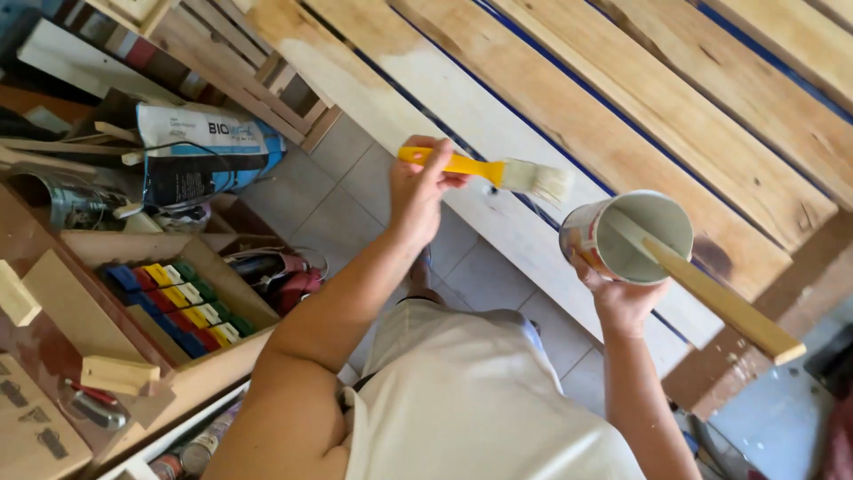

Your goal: The person is using a paintbrush to apply white paint to wooden boards in a workshop.

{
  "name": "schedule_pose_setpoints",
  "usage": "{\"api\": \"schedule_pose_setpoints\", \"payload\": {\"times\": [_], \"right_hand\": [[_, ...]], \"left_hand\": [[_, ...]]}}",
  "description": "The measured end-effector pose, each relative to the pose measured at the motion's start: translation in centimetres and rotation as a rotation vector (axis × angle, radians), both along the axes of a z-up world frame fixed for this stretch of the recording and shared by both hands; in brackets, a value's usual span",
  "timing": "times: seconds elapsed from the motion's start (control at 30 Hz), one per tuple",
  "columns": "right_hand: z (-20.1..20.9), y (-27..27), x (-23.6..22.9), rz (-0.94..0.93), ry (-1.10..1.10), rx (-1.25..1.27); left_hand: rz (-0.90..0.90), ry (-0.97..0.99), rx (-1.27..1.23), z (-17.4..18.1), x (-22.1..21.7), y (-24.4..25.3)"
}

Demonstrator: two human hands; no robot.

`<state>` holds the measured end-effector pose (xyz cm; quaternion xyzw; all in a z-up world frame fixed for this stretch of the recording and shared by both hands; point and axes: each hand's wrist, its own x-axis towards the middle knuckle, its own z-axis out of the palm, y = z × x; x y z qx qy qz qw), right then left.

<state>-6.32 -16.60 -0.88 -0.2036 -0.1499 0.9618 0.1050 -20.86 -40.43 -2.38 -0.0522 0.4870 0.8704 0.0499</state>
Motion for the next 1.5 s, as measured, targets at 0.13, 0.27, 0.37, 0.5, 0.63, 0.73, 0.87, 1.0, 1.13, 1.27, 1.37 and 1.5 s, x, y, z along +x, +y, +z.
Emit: {"api": "schedule_pose_setpoints", "payload": {"times": [0.13,0.27,0.37,0.5,0.63,0.73,0.87,1.0,1.13,1.27,1.37,1.5], "right_hand": [[0.4,-5.8,-4.5,0.033,-0.013,0.093],[0.5,-9.4,-7.1,0.025,-0.01,0.195],[0.4,-10.9,-8.4,0.011,-0.004,0.273],[0.3,-11.4,-9.3,0.039,-0.011,0.378],[-0.3,-11.3,-10.7,0.055,0.016,0.421],[-1.0,-10.9,-12.0,0.079,0.051,0.452],[-2.5,-9.7,-14.0,0.084,0.092,0.491],[-3.7,-8.6,-14.8,0.067,0.114,0.542],[-4.2,-8.6,-15.7,0.043,0.137,0.59],[-5.0,-10.1,-16.9,-0.003,0.133,0.68],[-5.3,-12.5,-17.9,-0.039,0.121,0.743],[-5.1,-15.8,-19.8,-0.045,0.104,0.865]], "left_hand": [[0.104,-0.003,-0.091,-3.3,-6.8,-11.0],[0.201,0.161,-0.528,-5.5,-13.1,-19.0],[0.218,0.288,-0.783,-7.9,-18.8,-22.0],[0.229,0.533,-1.251,-10.3,-25.0,-25.3],[0.224,0.927,-1.401,-7.2,-26.2,-26.3],[-0.063,0.806,-1.344,-7.8,-22.4,-21.8],[-0.244,0.955,-1.112,-7.5,-16.7,-16.3],[-0.183,0.869,-1.057,-8.6,-20.7,-18.9],[-0.164,0.902,-1.231,-6.1,-27.9,-28.2],[-0.14,1.04,-1.431,-11.2,-31.5,-30.7],[-0.315,1.099,-1.268,-10.1,-26.3,-24.5],[-0.63,1.112,-0.908,-5.9,-20.8,-20.1]]}}
